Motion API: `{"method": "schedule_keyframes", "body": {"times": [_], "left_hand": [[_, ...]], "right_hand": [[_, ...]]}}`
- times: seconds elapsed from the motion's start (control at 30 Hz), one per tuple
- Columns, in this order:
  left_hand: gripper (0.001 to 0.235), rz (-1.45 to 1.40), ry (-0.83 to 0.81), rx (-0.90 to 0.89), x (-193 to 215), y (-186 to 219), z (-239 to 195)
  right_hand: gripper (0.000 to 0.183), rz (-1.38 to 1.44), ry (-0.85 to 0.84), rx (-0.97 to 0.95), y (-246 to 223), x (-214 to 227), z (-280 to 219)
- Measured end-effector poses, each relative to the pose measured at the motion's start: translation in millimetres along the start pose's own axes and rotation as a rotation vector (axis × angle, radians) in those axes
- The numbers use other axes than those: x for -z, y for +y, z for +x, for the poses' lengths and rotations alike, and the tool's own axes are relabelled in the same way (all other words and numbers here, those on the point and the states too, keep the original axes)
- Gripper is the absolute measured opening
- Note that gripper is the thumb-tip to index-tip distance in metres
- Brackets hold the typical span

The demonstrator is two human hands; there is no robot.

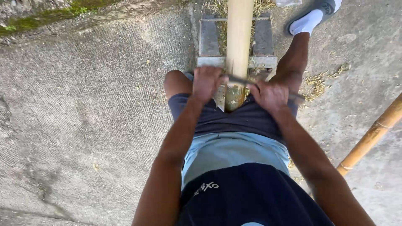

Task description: Scraping the outer layer of a bamboo pole using a hand-held knife.

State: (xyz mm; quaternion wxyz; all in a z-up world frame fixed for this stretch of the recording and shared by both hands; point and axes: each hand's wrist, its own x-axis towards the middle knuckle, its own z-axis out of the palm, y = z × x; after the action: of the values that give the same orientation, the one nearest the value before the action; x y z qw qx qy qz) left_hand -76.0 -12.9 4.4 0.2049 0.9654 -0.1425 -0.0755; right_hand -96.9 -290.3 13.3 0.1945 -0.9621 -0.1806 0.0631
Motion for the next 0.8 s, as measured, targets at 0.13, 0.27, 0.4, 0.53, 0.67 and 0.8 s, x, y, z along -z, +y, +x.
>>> {"method": "schedule_keyframes", "body": {"times": [0.13, 0.27, 0.4, 0.53, 0.67, 0.8], "left_hand": [[0.039, -0.044, -0.073, 0.027, 5.5, 2.9, 2.6], [0.038, -0.035, 0.031, 0.011, 13.0, -18.7, 38.6], [0.048, -0.007, -0.087, 0.081, 25.1, -4.5, 30.5], [0.052, 0.017, -0.206, 0.078, -3.4, 2.5, -7.1], [0.048, 0.066, -0.048, 0.0, 5.5, -7.5, 33.0], [0.04, 0.043, -0.013, 0.034, 44.0, -6.0, 65.3]], "right_hand": [[0.048, -0.025, -0.009, -0.036, -5.1, 4.8, 1.6], [0.048, 0.0, 0.041, 0.01, -1.8, 8.2, 49.1], [0.049, -0.047, 0.025, 0.004, 2.7, -0.5, 32.9], [0.049, -0.011, 0.019, 0.007, 2.4, -12.8, -13.4], [0.048, 0.022, 0.1, 0.022, 12.3, -6.9, 26.6], [0.056, 0.008, 0.15, -0.003, 18.6, -12.7, 60.0]]}}
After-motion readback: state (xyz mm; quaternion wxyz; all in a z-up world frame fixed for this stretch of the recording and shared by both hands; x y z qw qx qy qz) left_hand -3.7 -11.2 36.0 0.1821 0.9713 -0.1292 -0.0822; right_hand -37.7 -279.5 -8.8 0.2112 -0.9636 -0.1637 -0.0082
